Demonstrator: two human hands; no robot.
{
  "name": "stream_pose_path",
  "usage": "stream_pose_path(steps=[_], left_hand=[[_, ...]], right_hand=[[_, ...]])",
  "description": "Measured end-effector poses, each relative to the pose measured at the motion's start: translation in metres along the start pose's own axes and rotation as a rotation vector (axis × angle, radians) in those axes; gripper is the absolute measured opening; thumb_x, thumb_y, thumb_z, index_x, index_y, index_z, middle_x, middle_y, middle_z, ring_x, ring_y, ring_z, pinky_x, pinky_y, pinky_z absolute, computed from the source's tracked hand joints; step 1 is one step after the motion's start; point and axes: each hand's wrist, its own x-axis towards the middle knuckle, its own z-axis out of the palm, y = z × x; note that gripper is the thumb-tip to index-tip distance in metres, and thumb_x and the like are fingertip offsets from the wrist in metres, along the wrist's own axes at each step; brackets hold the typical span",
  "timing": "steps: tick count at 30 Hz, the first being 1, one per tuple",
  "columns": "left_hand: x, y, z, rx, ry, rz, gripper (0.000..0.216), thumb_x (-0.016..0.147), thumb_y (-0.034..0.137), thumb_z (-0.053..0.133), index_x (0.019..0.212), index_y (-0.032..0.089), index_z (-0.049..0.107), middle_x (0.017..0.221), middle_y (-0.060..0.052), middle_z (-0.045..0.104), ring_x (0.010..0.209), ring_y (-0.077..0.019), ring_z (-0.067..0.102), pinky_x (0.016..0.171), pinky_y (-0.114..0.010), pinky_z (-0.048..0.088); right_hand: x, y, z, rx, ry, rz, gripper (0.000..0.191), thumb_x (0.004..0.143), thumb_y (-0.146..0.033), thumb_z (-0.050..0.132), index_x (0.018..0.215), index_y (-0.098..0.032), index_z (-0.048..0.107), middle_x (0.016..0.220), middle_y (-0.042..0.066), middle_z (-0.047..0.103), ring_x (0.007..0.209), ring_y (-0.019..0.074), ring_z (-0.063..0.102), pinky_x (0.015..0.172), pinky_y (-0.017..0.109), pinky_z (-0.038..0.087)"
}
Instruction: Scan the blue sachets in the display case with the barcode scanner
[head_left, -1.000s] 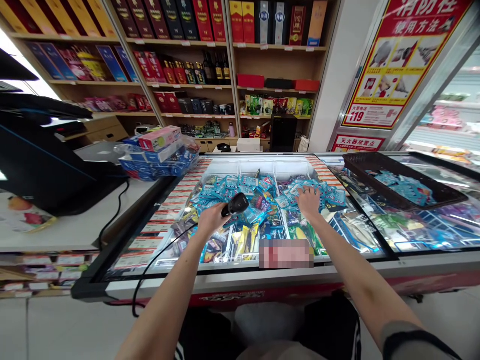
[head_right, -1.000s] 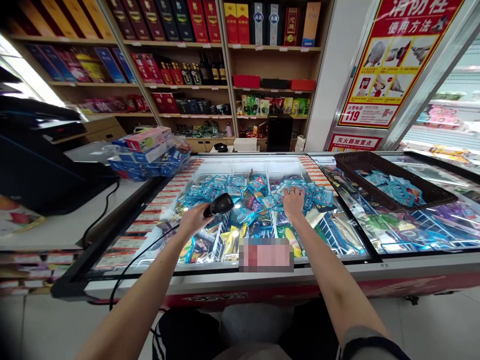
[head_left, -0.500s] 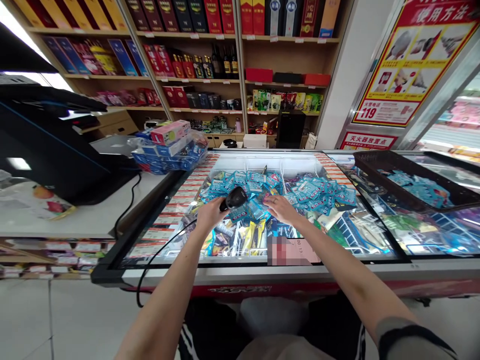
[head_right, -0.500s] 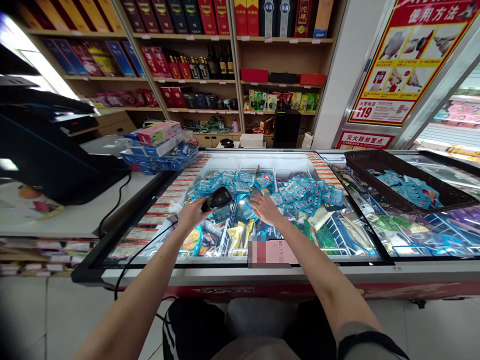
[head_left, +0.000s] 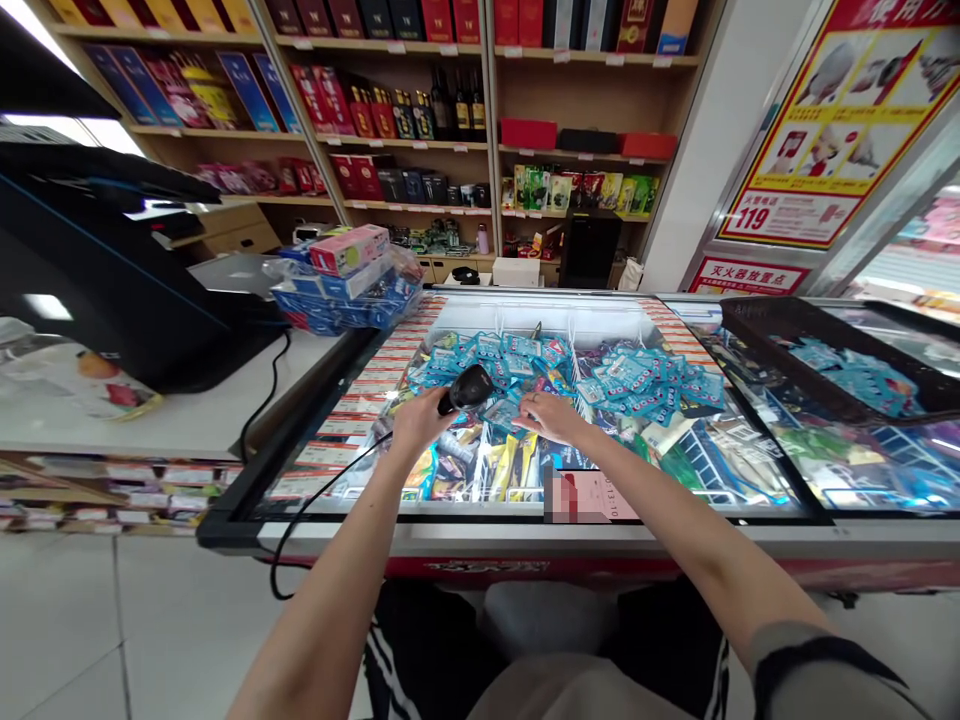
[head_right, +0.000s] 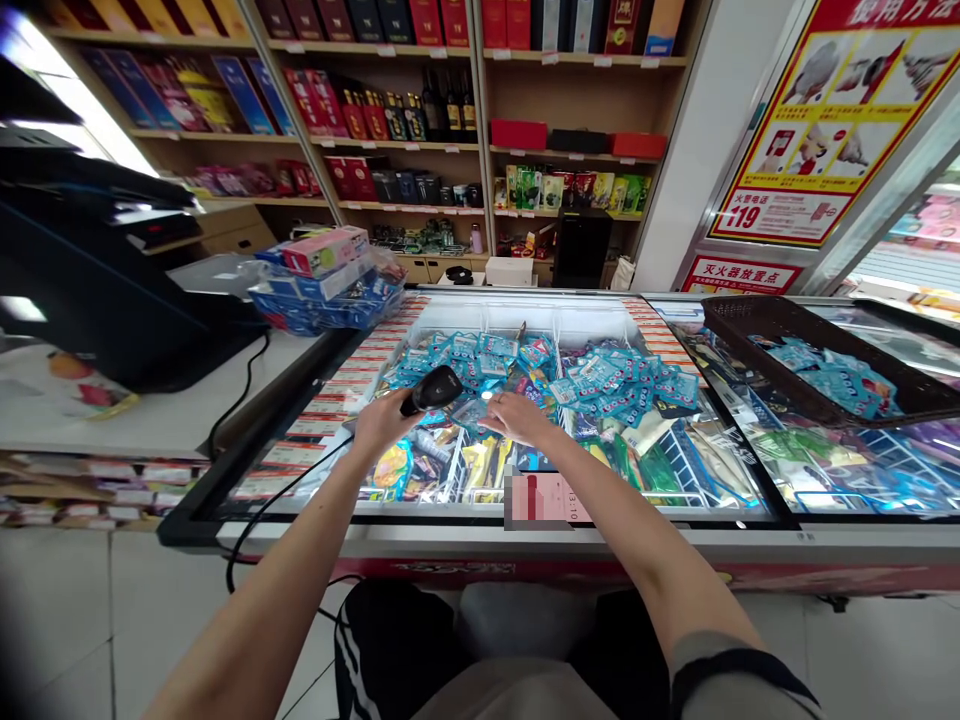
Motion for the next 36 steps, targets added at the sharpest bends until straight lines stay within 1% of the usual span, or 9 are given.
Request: stream_pose_path(steps=[2,5,9,12,14,18,22,27,36], left_hand=[[0.0,0.003,0.001,0.0,0.004,0.012,0.038,0.079,0.046,0.052,0.11,0.025,0.058,0.107,-0.004,0.067,0.094,-0.0238,0.063,0.067,-0.027,0.043],[0.002,0.007,0.004,0.0,0.018,0.048,0.038,0.08,0.046,0.052,0.111,0.024,0.058,0.107,-0.004,0.067,0.094,-0.0235,0.063,0.067,-0.027,0.043],[0.004,0.013,0.006,-0.001,0.0,0.115,0.038,0.079,0.042,0.053,0.112,0.025,0.058,0.107,-0.004,0.066,0.095,-0.0234,0.062,0.068,-0.027,0.043],[0.007,0.021,0.005,-0.019,-0.017,0.162,0.039,0.079,0.04,0.053,0.115,0.025,0.057,0.108,-0.004,0.066,0.094,-0.0233,0.062,0.067,-0.027,0.043],[0.008,0.027,0.005,-0.026,-0.023,0.182,0.04,0.079,0.039,0.053,0.115,0.025,0.057,0.109,-0.004,0.066,0.094,-0.0232,0.062,0.066,-0.027,0.043],[0.011,0.043,0.008,-0.027,-0.039,0.243,0.037,0.079,0.041,0.053,0.11,0.023,0.059,0.105,-0.005,0.067,0.091,-0.0226,0.062,0.066,-0.027,0.042],[0.015,0.061,0.014,-0.049,-0.066,0.265,0.037,0.079,0.039,0.051,0.112,0.024,0.059,0.109,-0.004,0.066,0.092,-0.0217,0.062,0.067,-0.027,0.043],[0.022,0.084,0.025,-0.059,-0.073,0.321,0.036,0.079,0.037,0.052,0.112,0.024,0.058,0.11,-0.004,0.066,0.092,-0.0216,0.062,0.065,-0.026,0.041],[0.033,0.108,0.038,-0.009,-0.052,0.347,0.033,0.08,0.037,0.053,0.11,0.024,0.058,0.101,-0.004,0.066,0.088,-0.021,0.062,0.062,-0.026,0.039]], right_hand=[[-0.007,0.006,-0.003,-0.05,0.016,0.103,0.045,0.088,-0.057,0.041,0.088,-0.018,0.063,0.09,0.009,0.064,0.087,0.0196,0.059,0.078,0.032,0.046],[-0.016,0.014,-0.003,-0.112,0.051,0.205,0.059,0.077,-0.068,0.048,0.101,-0.016,0.061,0.098,0.014,0.062,0.101,0.0267,0.054,0.086,0.039,0.044],[-0.024,0.025,-0.003,-0.14,0.059,0.318,0.06,0.074,-0.064,0.056,0.106,-0.014,0.06,0.11,0.019,0.058,0.111,0.0322,0.049,0.092,0.045,0.041],[-0.029,0.033,-0.007,-0.062,0.029,0.359,0.048,0.076,-0.056,0.062,0.101,-0.015,0.06,0.104,0.016,0.061,0.105,0.0296,0.053,0.09,0.042,0.043],[-0.034,0.039,-0.013,0.034,0.048,0.414,0.046,0.079,-0.048,0.062,0.111,-0.016,0.055,0.104,0.012,0.062,0.101,0.0265,0.056,0.087,0.039,0.045],[-0.05,0.05,-0.024,0.249,0.199,0.536,0.041,0.089,-0.032,0.048,0.128,-0.022,0.045,0.103,0.005,0.064,0.085,0.02,0.062,0.082,0.037,0.048],[-0.066,0.066,-0.028,0.475,0.281,0.634,0.044,0.088,-0.032,0.042,0.132,-0.025,0.043,0.093,0.003,0.065,0.065,0.0159,0.062,0.068,0.034,0.053],[-0.075,0.087,-0.02,0.578,0.405,0.695,0.045,0.084,-0.037,0.047,0.127,-0.023,0.044,0.104,0.005,0.064,0.073,0.0186,0.065,0.065,0.034,0.055],[-0.079,0.099,-0.005,0.595,0.42,0.693,0.042,0.086,-0.041,0.044,0.124,-0.022,0.046,0.094,0.005,0.067,0.078,0.0214,0.066,0.067,0.034,0.054]])
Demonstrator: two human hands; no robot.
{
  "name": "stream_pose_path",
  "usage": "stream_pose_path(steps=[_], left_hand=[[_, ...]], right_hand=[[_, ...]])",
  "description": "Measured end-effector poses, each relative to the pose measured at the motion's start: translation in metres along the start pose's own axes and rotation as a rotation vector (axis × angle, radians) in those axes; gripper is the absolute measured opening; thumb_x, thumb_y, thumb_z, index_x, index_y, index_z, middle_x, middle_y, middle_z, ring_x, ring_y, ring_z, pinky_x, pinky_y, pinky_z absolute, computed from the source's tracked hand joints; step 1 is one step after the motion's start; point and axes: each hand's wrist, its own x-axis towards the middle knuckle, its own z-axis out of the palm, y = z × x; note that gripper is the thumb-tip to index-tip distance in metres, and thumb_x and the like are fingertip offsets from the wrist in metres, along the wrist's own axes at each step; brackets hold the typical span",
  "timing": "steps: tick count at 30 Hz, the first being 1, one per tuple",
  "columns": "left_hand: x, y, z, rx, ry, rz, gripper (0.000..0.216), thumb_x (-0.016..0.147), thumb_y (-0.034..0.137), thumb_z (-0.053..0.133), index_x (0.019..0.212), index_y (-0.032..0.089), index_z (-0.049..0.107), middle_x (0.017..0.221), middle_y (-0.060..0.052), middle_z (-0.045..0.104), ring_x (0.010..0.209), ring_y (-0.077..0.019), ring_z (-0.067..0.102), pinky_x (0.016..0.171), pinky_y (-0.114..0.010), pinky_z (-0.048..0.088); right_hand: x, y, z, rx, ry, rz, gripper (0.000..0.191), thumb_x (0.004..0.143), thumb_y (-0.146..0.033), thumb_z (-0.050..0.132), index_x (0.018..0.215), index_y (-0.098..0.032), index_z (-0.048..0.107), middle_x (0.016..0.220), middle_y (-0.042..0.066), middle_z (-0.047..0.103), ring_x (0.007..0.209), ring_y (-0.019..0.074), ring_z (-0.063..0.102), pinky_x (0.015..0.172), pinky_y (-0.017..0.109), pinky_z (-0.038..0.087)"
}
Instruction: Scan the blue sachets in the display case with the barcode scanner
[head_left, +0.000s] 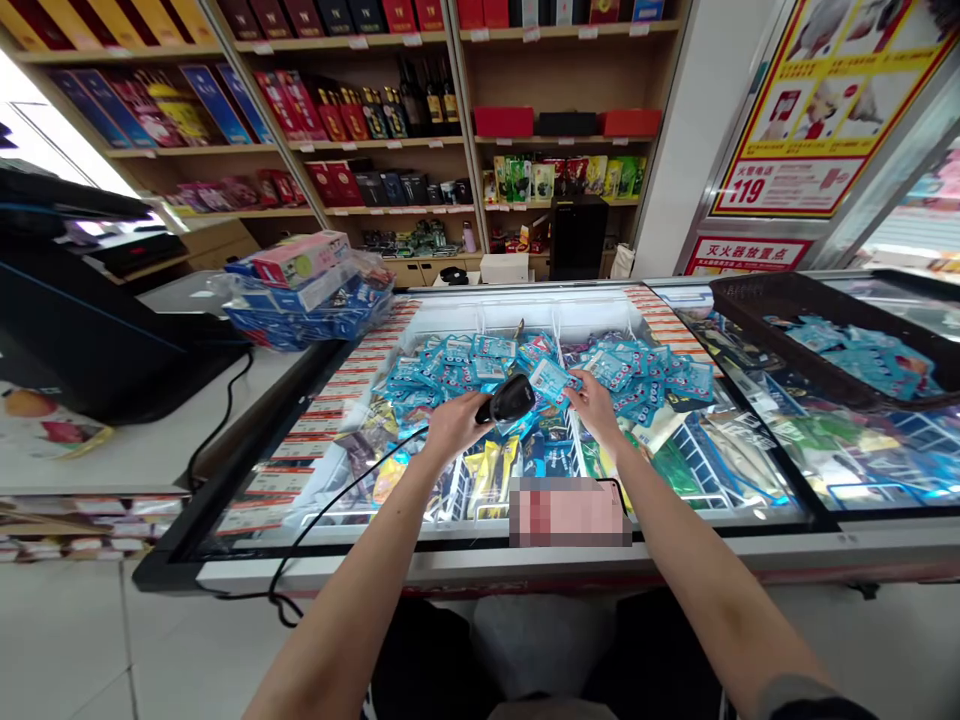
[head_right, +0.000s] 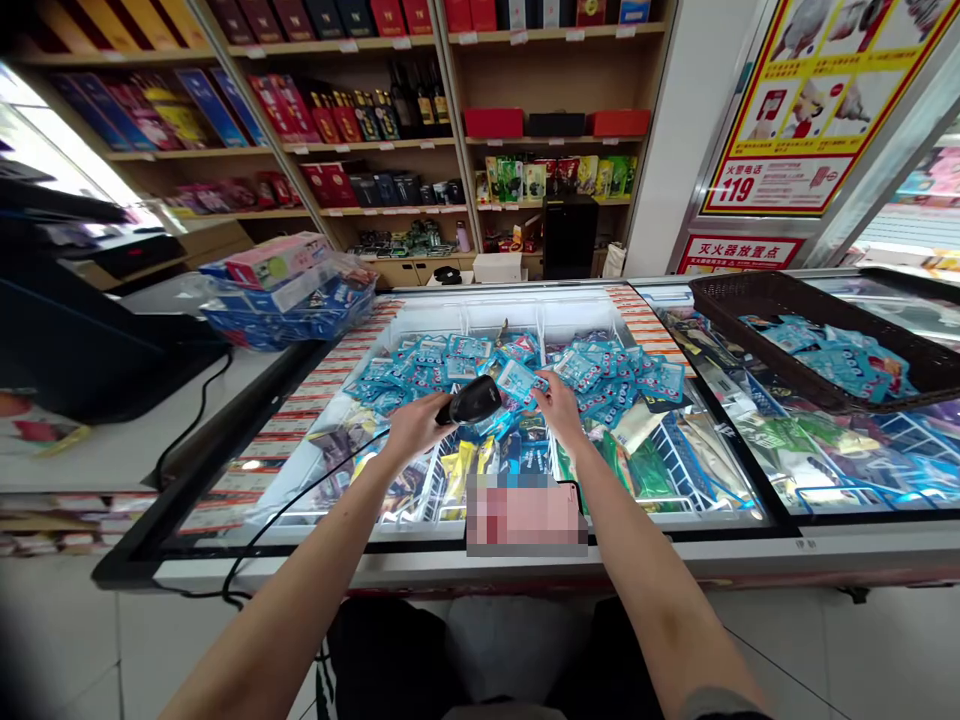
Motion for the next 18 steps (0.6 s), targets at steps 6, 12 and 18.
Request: stream_pose_path(steps=[6,12,18], left_hand=[[0.003,0.001,0.003,-0.004,-0.004,-0.027,0.035,0.081,0.038,0.054,0.114,0.025,0.057,0.105,-0.003,0.066,0.09,-0.0214,0.062,0.066,-0.027,0.041],[0.003,0.002,0.007,0.025,0.016,-0.008,0.033,0.081,0.037,0.054,0.111,0.024,0.058,0.102,-0.004,0.066,0.088,-0.0209,0.062,0.064,-0.027,0.041],[0.0,0.006,0.013,0.082,0.078,0.015,0.033,0.08,0.034,0.054,0.111,0.024,0.057,0.096,-0.004,0.066,0.086,-0.0209,0.062,0.064,-0.028,0.041]], right_hand=[[0.004,0.002,-0.001,-0.112,0.0,-0.028,0.041,0.088,-0.038,0.042,0.125,-0.022,0.048,0.086,0.004,0.067,0.076,0.0219,0.064,0.072,0.036,0.052],[0.006,0.003,0.0,-0.156,0.025,-0.078,0.04,0.088,-0.036,0.042,0.125,-0.022,0.049,0.079,0.003,0.065,0.076,0.0222,0.063,0.072,0.034,0.049],[0.004,-0.002,-0.003,-0.133,0.045,-0.133,0.04,0.09,-0.038,0.041,0.126,-0.023,0.048,0.081,0.004,0.065,0.075,0.0234,0.064,0.07,0.034,0.048]])
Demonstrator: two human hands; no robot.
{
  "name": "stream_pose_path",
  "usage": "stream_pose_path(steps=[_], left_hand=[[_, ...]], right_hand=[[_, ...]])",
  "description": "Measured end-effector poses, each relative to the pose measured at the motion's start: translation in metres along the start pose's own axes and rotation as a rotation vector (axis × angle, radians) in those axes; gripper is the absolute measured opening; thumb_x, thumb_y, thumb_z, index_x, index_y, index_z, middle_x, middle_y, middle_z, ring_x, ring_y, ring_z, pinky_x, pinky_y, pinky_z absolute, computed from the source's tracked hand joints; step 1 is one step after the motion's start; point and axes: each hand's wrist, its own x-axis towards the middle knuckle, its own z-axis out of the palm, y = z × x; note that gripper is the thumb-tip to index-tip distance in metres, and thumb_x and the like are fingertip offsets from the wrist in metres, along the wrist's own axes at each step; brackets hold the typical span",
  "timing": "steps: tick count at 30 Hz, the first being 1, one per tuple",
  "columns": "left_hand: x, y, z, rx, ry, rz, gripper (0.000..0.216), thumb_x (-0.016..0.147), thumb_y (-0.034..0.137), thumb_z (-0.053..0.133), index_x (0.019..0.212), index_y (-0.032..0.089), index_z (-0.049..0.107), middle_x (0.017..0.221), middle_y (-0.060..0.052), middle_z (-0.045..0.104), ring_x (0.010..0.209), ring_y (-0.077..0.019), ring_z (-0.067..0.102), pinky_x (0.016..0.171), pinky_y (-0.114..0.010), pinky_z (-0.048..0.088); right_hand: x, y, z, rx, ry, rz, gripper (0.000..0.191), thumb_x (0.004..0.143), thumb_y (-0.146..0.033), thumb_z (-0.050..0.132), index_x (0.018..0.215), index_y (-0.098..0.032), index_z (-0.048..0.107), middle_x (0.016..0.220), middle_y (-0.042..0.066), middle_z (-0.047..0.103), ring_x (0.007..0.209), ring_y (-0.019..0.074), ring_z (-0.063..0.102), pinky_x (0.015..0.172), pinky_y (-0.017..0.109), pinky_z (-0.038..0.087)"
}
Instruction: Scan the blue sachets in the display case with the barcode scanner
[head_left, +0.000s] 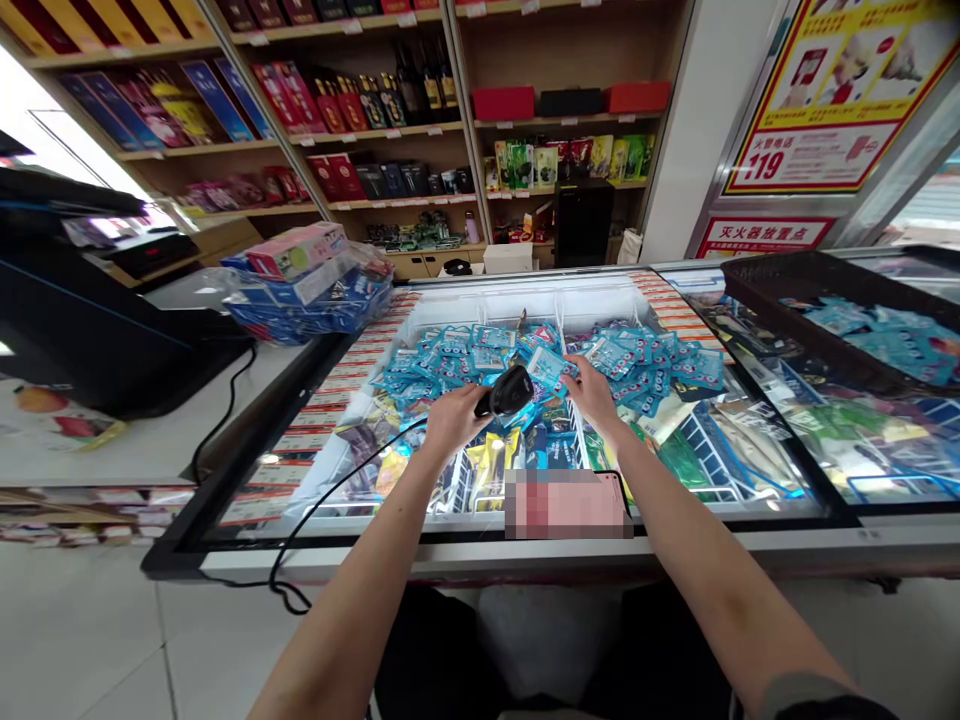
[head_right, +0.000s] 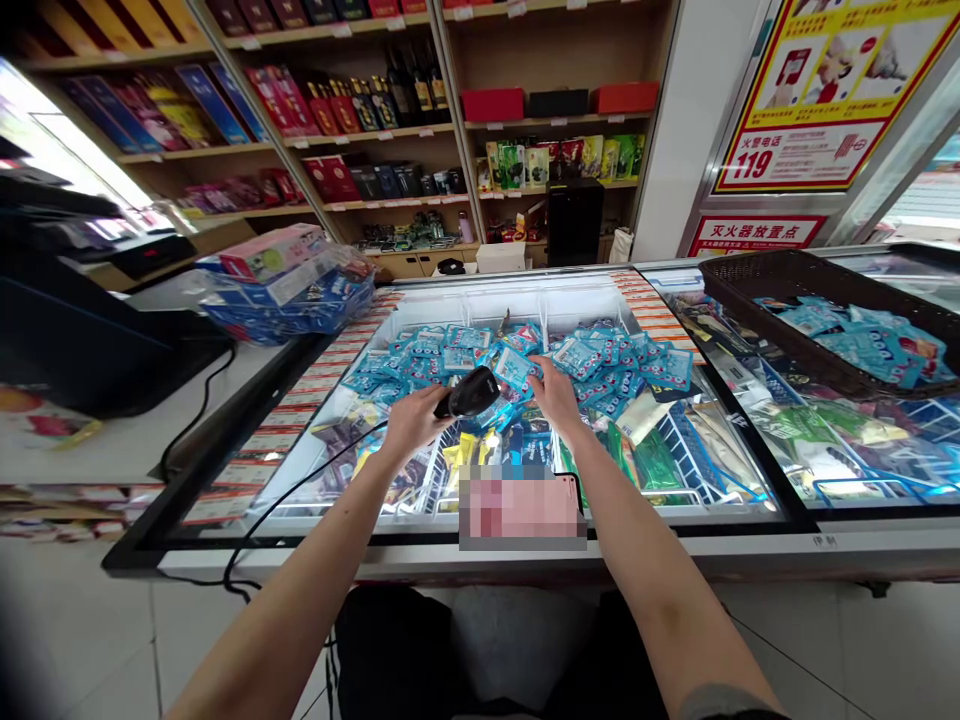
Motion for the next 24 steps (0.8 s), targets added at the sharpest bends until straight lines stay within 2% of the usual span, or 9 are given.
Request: stream_pose_path(steps=[4,8,16,20,24], left_hand=[[-0.002,0.004,0.003,0.012,0.027,0.007,0.032,0.079,0.034,0.055,0.11,0.025,0.058,0.097,-0.003,0.067,0.087,-0.0212,0.062,0.063,-0.028,0.041],[-0.003,0.008,0.002,-0.013,0.033,0.01,0.032,0.079,0.034,0.056,0.11,0.026,0.058,0.098,-0.001,0.067,0.087,-0.0207,0.062,0.063,-0.028,0.04],[-0.003,0.009,0.0,-0.045,0.048,-0.024,0.032,0.077,0.035,0.058,0.108,0.027,0.059,0.096,0.0,0.068,0.084,-0.02,0.063,0.06,-0.027,0.038],[0.001,0.01,0.0,-0.064,0.059,-0.049,0.034,0.077,0.035,0.057,0.11,0.026,0.059,0.1,-0.001,0.068,0.088,-0.0203,0.064,0.061,-0.026,0.04],[0.003,0.012,-0.001,-0.077,0.048,-0.071,0.036,0.078,0.036,0.056,0.112,0.026,0.058,0.103,-0.002,0.068,0.091,-0.0201,0.063,0.063,-0.026,0.042]], right_hand=[[0.0,-0.001,-0.002,0.019,0.009,-0.014,0.041,0.09,-0.037,0.04,0.128,-0.023,0.045,0.086,0.005,0.065,0.071,0.0219,0.064,0.069,0.034,0.048],[0.001,0.001,0.0,-0.011,0.039,-0.054,0.037,0.09,-0.036,0.042,0.124,-0.023,0.048,0.091,0.005,0.065,0.077,0.0229,0.063,0.073,0.035,0.047],[0.004,0.007,0.002,-0.017,0.12,-0.034,0.036,0.091,-0.037,0.038,0.121,-0.021,0.05,0.088,0.008,0.064,0.078,0.0243,0.063,0.074,0.037,0.048],[0.006,0.013,0.003,0.024,0.13,-0.042,0.038,0.091,-0.037,0.037,0.122,-0.021,0.05,0.092,0.009,0.064,0.081,0.0245,0.063,0.074,0.038,0.049],[0.006,0.017,0.004,0.042,0.124,-0.028,0.038,0.09,-0.038,0.037,0.123,-0.022,0.05,0.085,0.006,0.064,0.076,0.0238,0.063,0.071,0.037,0.049]])
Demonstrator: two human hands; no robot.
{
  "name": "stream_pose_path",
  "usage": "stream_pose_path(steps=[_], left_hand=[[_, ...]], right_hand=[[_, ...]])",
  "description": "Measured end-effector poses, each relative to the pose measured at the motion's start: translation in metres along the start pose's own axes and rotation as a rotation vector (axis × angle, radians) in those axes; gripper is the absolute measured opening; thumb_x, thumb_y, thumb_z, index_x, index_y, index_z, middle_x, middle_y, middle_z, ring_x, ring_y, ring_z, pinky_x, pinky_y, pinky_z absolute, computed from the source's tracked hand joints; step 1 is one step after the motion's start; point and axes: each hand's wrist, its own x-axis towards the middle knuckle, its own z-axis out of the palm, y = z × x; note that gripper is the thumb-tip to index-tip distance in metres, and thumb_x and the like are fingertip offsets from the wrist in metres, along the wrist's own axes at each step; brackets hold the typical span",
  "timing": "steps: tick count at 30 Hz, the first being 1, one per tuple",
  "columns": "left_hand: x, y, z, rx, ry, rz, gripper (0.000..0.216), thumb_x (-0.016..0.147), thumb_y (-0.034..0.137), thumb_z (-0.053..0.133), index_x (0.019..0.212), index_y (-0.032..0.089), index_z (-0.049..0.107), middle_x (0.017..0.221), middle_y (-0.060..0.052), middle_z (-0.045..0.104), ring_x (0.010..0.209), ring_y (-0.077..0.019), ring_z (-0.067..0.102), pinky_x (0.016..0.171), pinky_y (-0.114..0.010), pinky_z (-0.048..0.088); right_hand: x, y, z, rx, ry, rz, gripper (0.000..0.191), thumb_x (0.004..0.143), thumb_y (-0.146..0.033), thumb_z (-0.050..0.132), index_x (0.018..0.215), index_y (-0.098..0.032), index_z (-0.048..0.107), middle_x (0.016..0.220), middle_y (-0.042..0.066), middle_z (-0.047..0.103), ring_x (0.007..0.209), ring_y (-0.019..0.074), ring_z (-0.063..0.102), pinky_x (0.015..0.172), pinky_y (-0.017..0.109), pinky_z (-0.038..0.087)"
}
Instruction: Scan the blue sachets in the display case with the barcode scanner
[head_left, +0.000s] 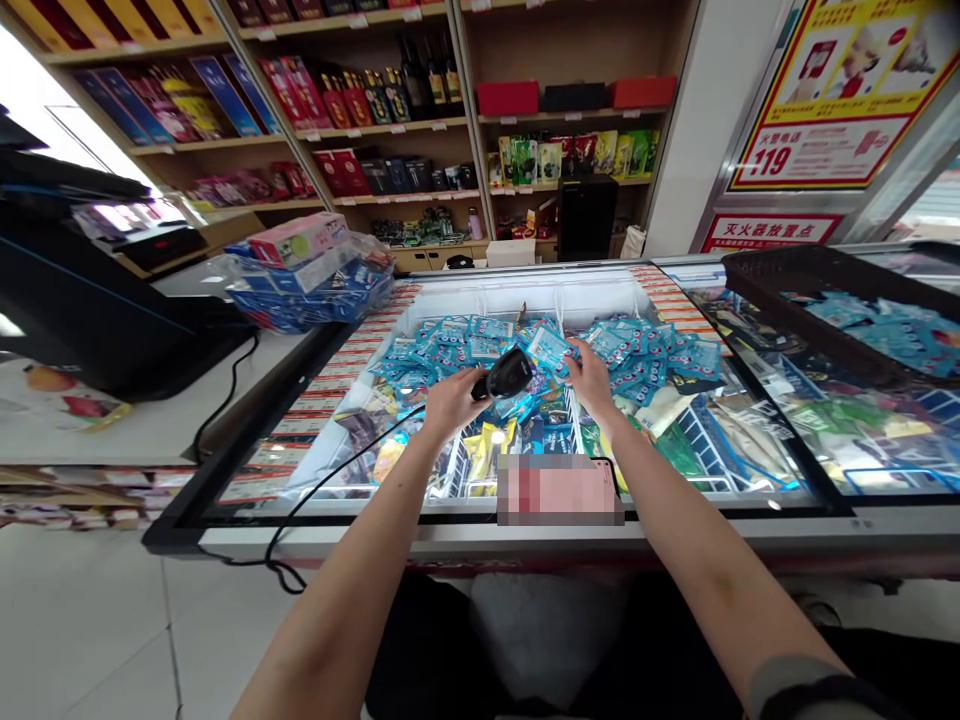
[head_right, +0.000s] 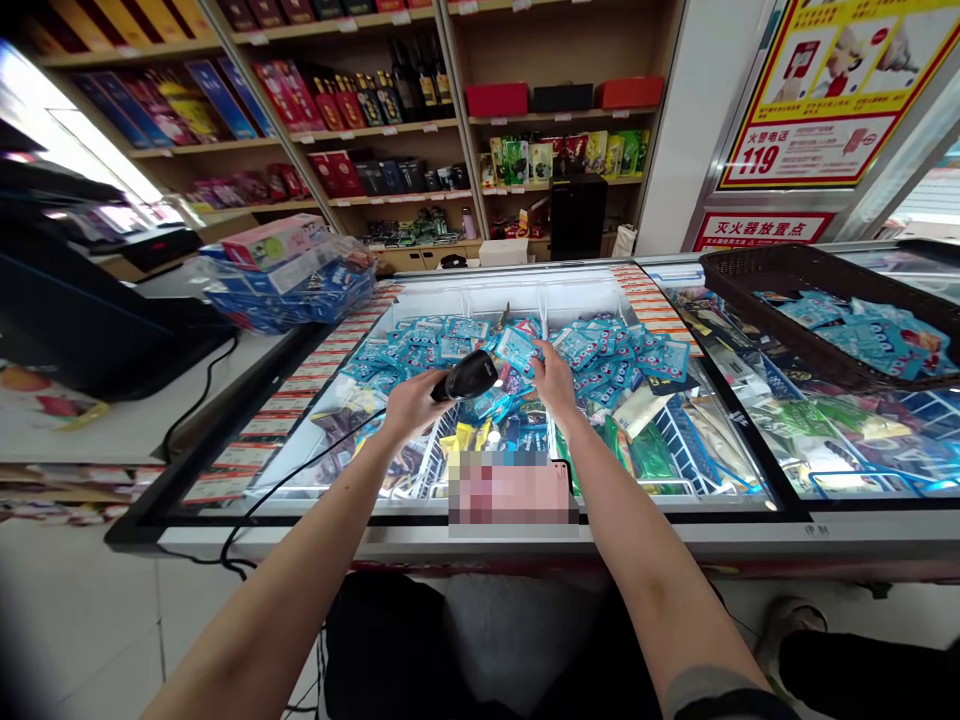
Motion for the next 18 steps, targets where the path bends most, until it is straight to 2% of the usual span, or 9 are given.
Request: stream_pose_path(steps=[11,18], left_hand=[[0.005,0.0,0.003,0.007,-0.014,0.017,0.032,0.079,0.037,0.055,0.109,0.027,0.06,0.102,-0.002,0.068,0.09,-0.0209,0.063,0.063,-0.026,0.041],[0.011,-0.004,0.011,0.01,-0.026,0.08,0.033,0.08,0.039,0.053,0.109,0.025,0.059,0.099,-0.003,0.067,0.086,-0.0209,0.062,0.062,-0.027,0.04]], right_hand=[[0.0,0.001,0.001,0.031,-0.017,0.048,0.039,0.089,-0.039,0.039,0.123,-0.023,0.049,0.075,0.003,0.062,0.062,0.0208,0.061,0.061,0.034,0.049],[0.001,-0.004,-0.001,0.047,-0.021,0.065,0.037,0.088,-0.035,0.041,0.122,-0.022,0.05,0.074,0.0,0.063,0.052,0.0159,0.059,0.065,0.033,0.05]])
